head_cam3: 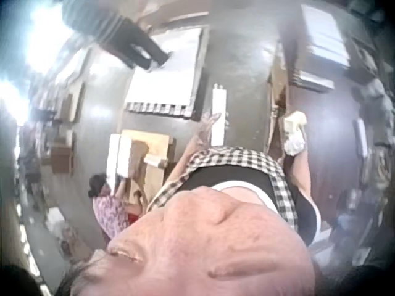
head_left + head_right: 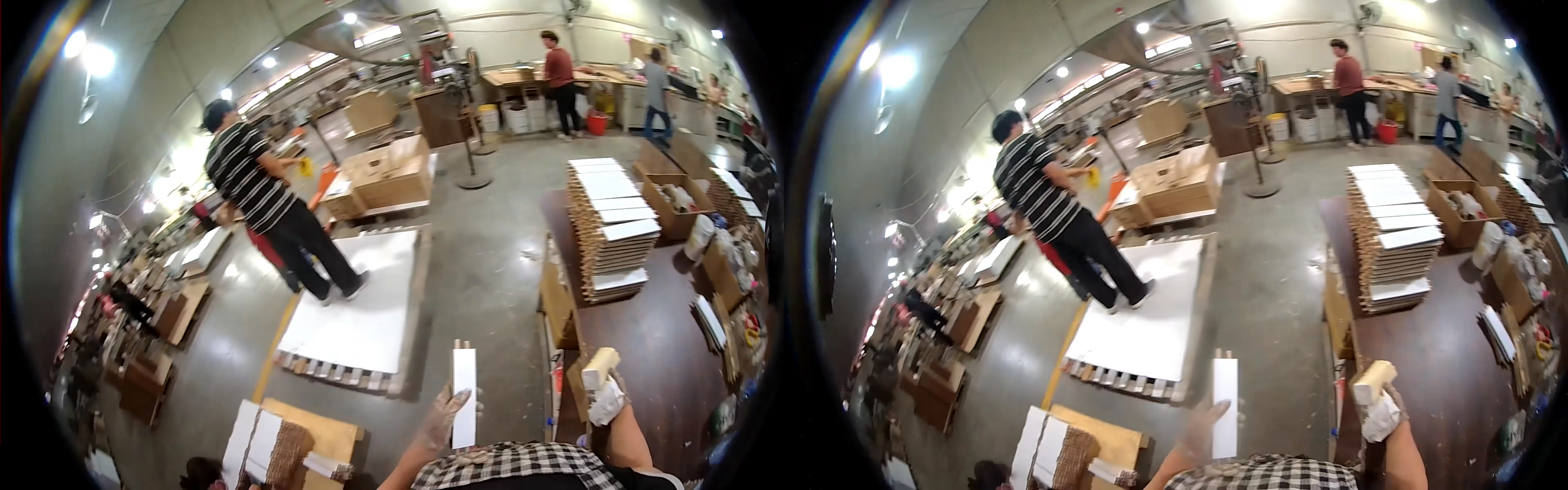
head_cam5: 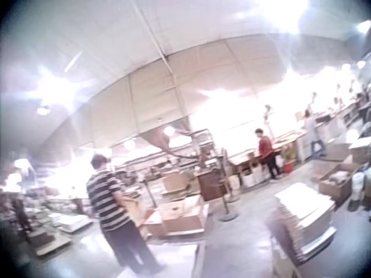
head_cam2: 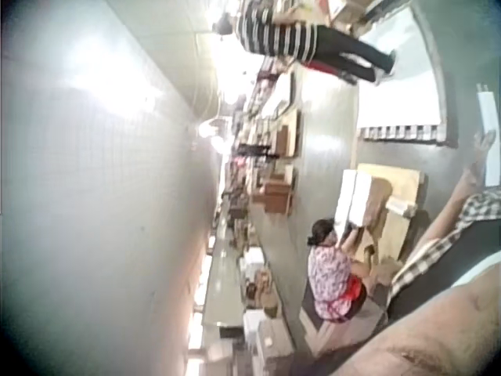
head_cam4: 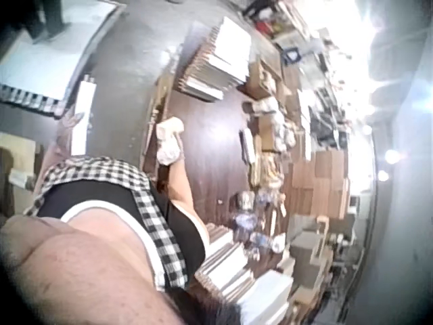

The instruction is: The person cleans white furniture panels one by one using a sponge and a cloth, applying a white liquid from a container with a small brush before wiping the surfaces.

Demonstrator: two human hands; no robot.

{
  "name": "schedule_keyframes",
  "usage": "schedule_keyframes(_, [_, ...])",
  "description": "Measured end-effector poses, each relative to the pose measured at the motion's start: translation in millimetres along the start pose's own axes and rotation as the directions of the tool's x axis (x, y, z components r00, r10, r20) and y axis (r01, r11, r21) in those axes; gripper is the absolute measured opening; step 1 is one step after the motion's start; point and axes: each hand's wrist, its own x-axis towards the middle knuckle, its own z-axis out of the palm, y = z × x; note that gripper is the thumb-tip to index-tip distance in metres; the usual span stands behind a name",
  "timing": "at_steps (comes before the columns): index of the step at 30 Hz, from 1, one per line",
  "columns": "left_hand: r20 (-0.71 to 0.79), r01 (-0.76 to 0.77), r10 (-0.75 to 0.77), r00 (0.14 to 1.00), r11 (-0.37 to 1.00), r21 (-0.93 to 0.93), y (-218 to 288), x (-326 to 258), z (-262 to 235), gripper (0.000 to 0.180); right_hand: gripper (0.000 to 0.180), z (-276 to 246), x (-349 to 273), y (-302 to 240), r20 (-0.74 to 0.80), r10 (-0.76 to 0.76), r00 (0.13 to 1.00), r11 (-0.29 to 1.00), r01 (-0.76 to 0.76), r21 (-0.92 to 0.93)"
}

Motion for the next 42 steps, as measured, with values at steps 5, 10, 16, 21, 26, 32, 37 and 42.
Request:
schedule_keyframes(5, [-0.04,0.003,-0.004,0.999,1.0,-0.021,2,-11,-4,0.031,0.047,12,8,8,0.014,0.037,0.999,0.999,-0.037,-0.005])
schedule_keyframes(10, [-0.056,0.021,-0.021,0.998,1.0,-0.002,4,-8,5,0.029,0.046,17,9,1,0.031,0.04,0.999,0.999,-0.04,0.008])
schedule_keyframes(16, [-0.041,0.039,-0.04,0.998,0.999,-0.031,4,-7,16,0.033,0.045,18,7,-1,0.049,0.043,0.998,0.999,-0.044,0.019])
schedule_keyframes(21, [-0.022,0.045,-0.043,0.999,0.997,0.064,5,-12,19,0.038,0.045,22,4,-1,0.046,0.042,0.998,0.999,-0.043,0.028])
schedule_keyframes(26, [-0.014,0.039,-0.038,0.999,0.992,0.124,3,-19,18,0.036,0.044,30,0,4,0.041,0.048,0.998,0.998,-0.049,0.034])
schedule_keyframes(32, [-0.024,0.093,-0.09,0.996,0.986,0.139,10,-22,25,0.03,0.05,19,4,-3,0.2,0.11,0.974,0.993,-0.114,0.01])
schedule_keyframes(37, [-0.066,0.087,-0.084,0.994,0.995,0.058,3,-21,22,0.028,0.053,15,20,2,-0.101,0.079,0.992,0.997,-0.076,0.035])
schedule_keyframes(42, [-0.041,0.059,-0.059,0.997,0.998,0.016,-3,-18,16,0.026,0.054,5,21,-2,-0.043,0.047,0.998,0.999,-0.047,0.003])
